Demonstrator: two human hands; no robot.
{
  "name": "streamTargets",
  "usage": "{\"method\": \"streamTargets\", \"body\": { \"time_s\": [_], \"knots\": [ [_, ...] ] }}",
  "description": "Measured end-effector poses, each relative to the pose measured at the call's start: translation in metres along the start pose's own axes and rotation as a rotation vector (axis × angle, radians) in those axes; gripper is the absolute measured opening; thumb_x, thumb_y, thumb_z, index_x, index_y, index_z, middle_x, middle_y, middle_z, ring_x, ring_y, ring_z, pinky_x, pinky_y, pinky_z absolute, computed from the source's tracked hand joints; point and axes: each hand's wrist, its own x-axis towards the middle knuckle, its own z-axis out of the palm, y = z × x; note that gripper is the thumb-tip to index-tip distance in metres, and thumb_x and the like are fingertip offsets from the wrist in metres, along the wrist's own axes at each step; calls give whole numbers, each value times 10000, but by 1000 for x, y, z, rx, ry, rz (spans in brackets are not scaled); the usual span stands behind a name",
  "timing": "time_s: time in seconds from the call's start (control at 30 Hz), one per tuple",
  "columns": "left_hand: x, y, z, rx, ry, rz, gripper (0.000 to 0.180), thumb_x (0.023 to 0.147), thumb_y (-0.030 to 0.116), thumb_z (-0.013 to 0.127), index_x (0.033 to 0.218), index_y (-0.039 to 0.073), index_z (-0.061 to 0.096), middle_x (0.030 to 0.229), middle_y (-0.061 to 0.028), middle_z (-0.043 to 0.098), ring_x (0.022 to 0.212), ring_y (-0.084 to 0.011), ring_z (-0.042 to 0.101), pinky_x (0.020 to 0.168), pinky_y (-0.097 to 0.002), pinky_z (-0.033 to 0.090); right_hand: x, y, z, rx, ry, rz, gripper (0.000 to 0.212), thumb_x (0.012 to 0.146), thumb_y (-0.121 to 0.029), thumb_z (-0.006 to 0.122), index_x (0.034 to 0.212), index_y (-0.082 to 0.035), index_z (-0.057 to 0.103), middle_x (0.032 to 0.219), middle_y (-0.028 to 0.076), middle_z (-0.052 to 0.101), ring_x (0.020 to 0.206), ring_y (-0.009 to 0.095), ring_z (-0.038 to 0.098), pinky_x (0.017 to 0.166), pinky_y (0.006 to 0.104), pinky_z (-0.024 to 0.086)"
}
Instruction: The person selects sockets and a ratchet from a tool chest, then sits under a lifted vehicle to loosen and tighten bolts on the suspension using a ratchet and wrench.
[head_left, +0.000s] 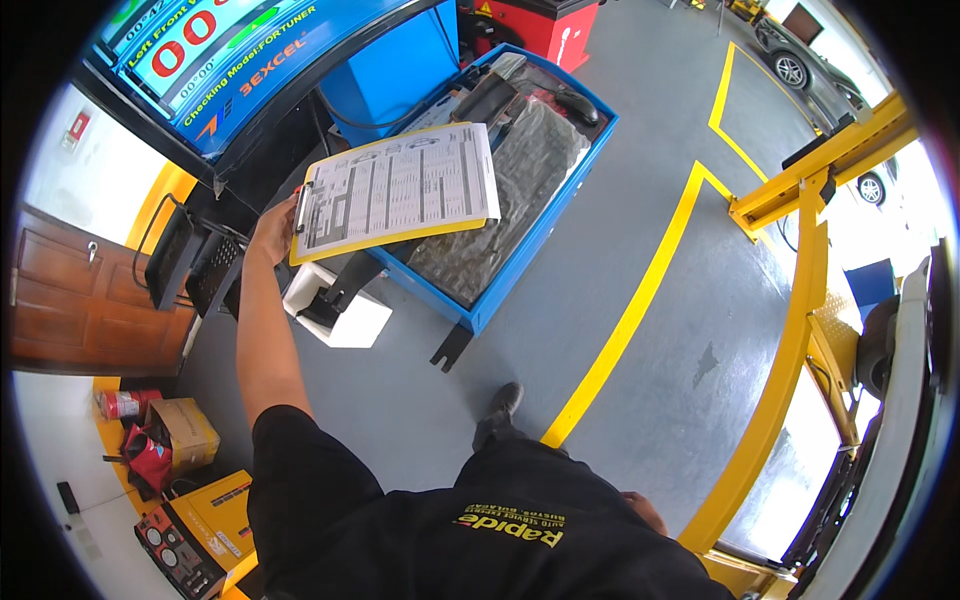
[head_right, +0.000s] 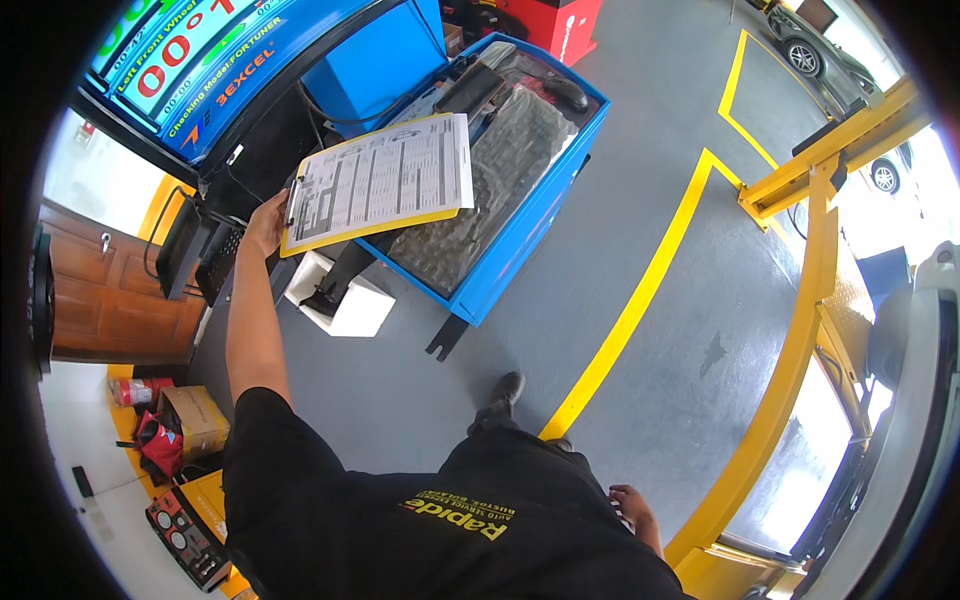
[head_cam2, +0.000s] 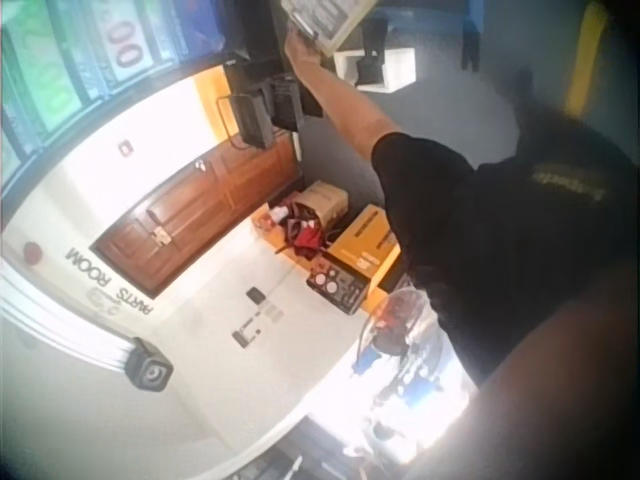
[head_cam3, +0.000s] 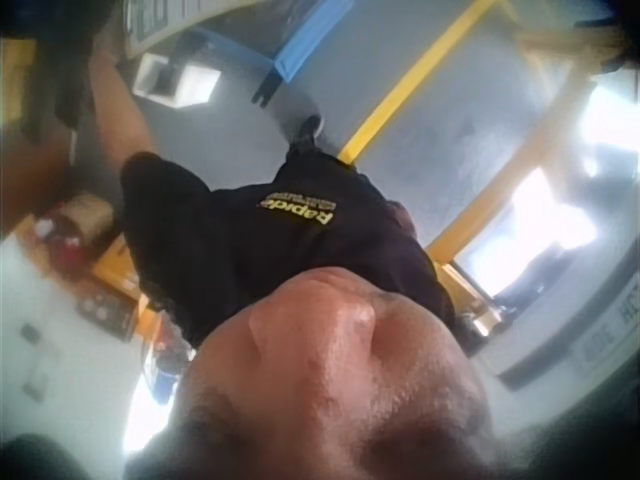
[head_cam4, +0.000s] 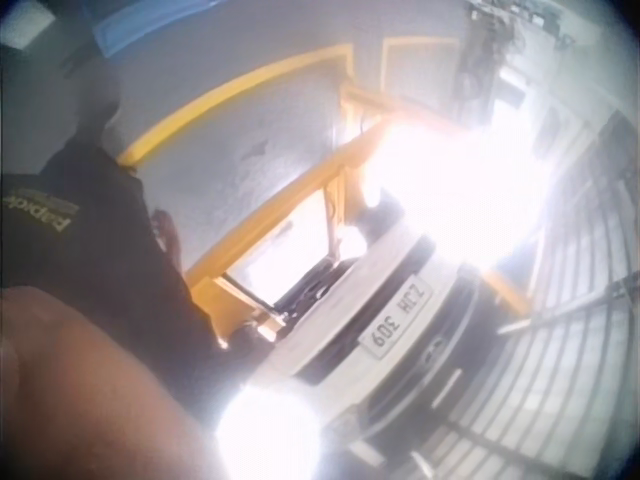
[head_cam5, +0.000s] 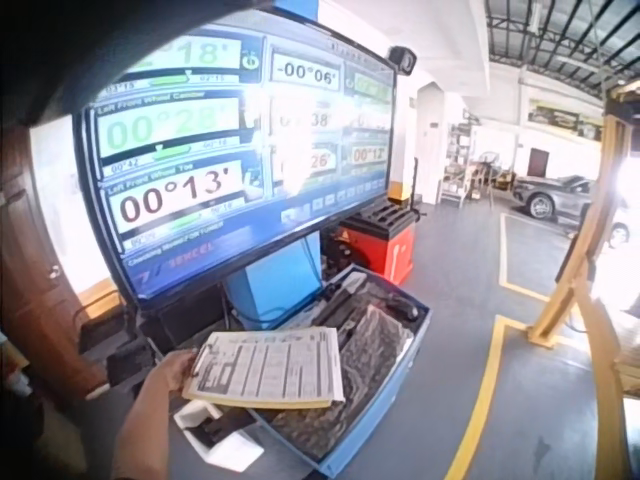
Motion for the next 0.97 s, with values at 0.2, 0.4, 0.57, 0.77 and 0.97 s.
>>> {"method": "streamTargets", "body": {
  "time_s": [0.2,0.4,0.57,0.77,0.97],
  "knots": [
    [-4,6,5,44,114,42,450,1029,423,645,1325,85,662,1212,-111,737,1055,-216,701,922,-371,537,15,52,1,10,6,-50,373,1026,-268,621,1368,-119,607,1160,49,694,976,205,653,811,413,534],
    [-118,-21,61,320,471,822,356,1021,265,659,1251,-5,696,1155,-101,719,991,-172,672,892,-288,514,4,34,1,402,90,161,415,998,-229,636,1390,-109,574,1196,98,705,999,242,695,878,463,569],
    [-313,-50,255,81,-1341,590,326,995,194,707,1276,29,709,1196,-126,676,1145,-260,637,1035,-388,479,37,26,16,435,83,138,416,983,-238,640,1374,-110,584,1161,87,722,1026,250,706,846,460,575],
    [-450,-40,427,-482,-2466,673,195,947,198,726,1088,64,717,1162,-161,625,998,-314,604,930,-471,475,56,1,-8,369,184,54,408,977,-262,638,1353,-107,609,1149,101,728,994,258,709,834,463,582],
    [-508,-78,473,-662,-1933,168,131,953,129,675,1035,51,609,1034,-96,575,913,-242,578,891,-443,462,86,98,10,33,554,-258,406,983,-309,627,1334,-105,628,1173,99,733,944,238,722,746,399,581]
  ]
}}
